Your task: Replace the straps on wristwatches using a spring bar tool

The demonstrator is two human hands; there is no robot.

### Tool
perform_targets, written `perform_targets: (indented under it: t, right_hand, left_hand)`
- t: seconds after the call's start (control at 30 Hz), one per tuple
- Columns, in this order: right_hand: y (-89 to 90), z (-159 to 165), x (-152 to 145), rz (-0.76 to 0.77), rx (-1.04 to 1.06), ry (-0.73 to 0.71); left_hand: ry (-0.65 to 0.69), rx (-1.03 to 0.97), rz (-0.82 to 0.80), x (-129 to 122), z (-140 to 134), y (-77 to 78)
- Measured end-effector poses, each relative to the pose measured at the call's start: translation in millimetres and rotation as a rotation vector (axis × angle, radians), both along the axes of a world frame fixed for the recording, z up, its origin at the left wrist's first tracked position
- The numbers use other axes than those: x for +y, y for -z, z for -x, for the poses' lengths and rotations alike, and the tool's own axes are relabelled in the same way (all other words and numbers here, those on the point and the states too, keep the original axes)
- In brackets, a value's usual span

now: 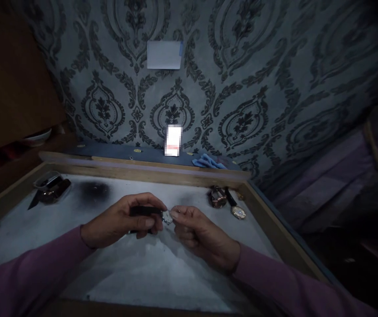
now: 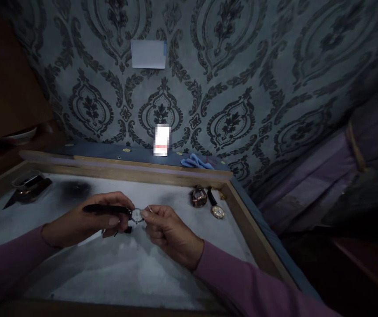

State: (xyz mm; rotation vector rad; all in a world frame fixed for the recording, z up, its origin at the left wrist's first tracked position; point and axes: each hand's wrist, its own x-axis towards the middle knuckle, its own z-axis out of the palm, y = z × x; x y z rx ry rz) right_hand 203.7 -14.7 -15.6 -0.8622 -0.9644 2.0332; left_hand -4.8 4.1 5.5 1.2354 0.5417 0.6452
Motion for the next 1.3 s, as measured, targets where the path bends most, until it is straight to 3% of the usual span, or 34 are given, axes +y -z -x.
perform_targets:
  t: [0.23, 0.33, 0.47, 0.63, 1.03, 1.3]
  right_hand:
    - [0.0, -0.1, 4.0, -0.090, -0.083, 0.055]
    - [2.2, -1.3, 5.5, -0.049, -0.068, 0.031]
    - [4.0, -2.3, 3.4, -0.014, -0.048, -0.011]
    - [2.2, -2.0, -3.1, -0.150, -0.137, -0.010]
    - [-5.5, 3.8, -6.7, -0.555, -0.359, 0.083]
    - [-7.0, 5.5, -10.1, -0.632, -0.403, 0.121]
  left_hand:
    - [0.004, 0.100, -0.098, -2.7, -1.8, 2.8]
    - [-0.080, 0.125, -0.075, -1.6, -4.0, 4.9]
    - [-0.188, 0.213, -0.190, -0.3, -10.4, 7.1]
    - [-0.241, 0.213, -0.239, 4.1, -15.0, 12.4]
    - [-0.209, 0.117, -0.042, -1.4, -16.9, 16.1]
    - [-0.177, 0.064, -0.010, -3.1, -17.1, 14.9]
